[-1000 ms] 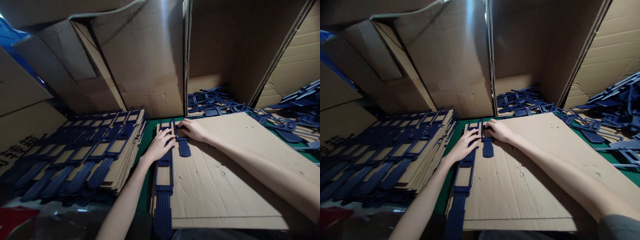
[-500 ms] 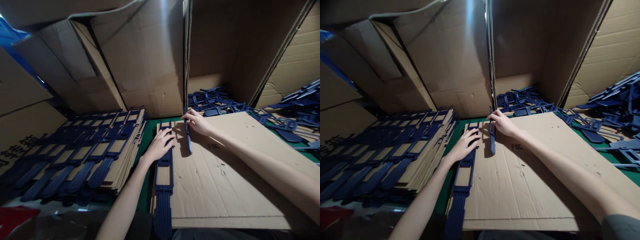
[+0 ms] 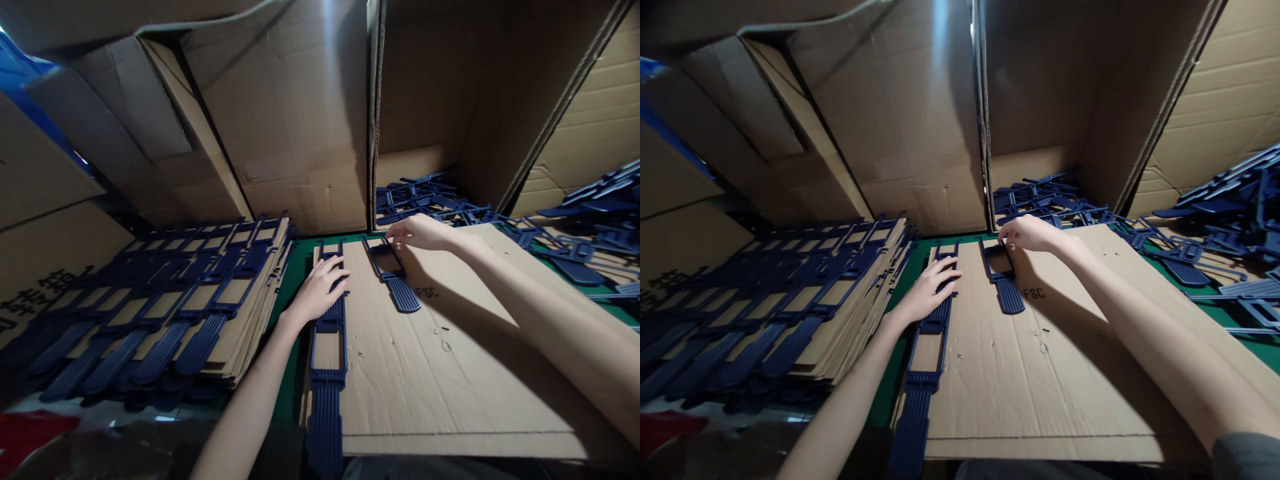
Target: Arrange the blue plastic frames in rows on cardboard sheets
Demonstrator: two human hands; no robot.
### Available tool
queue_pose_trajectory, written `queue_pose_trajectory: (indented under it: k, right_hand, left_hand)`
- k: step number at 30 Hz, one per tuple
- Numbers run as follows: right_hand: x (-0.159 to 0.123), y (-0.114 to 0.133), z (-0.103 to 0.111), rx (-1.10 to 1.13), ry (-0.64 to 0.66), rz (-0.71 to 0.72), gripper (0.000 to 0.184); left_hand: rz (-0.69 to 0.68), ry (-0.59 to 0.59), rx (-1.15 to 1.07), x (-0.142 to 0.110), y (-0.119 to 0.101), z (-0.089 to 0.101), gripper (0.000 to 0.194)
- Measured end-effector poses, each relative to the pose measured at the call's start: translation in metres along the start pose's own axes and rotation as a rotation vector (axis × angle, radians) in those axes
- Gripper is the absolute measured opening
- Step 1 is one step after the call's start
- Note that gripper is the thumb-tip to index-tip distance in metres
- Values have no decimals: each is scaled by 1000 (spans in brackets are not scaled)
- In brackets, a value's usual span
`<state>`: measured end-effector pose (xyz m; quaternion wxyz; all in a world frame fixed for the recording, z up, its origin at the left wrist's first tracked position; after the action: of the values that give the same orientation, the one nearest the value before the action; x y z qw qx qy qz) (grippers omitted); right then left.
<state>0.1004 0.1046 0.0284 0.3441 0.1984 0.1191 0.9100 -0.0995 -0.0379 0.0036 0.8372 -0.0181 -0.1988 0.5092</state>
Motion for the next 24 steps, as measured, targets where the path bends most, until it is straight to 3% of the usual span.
queue_pose_trajectory:
  k: [4, 9, 17, 24]
  right_hand:
    - [1, 8, -8, 8, 120, 91, 23]
    - [2, 14, -28, 14, 194, 176, 37]
    - [2, 20, -55, -96, 63, 158, 41]
    - [-6, 45, -63, -300, -125, 50, 43]
  left_hand:
    - [12, 11, 5, 0, 0, 0, 26]
    - [10, 17, 12, 0, -1, 0, 26]
    - [5, 9, 6, 0, -1, 0, 26]
    - [-12, -4, 2, 0, 0, -1, 26]
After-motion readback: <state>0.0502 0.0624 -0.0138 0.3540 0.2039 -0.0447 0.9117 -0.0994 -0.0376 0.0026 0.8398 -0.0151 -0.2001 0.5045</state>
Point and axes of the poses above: each hand's wrist, its own x-axis towards the middle knuckle, its own z-axis out of the back of the hand, y = z × x, the point moved 6 cm from there along x, towards the middle knuckle, and after that the axes turned 3 degrees about x, right-handed, at the moved point
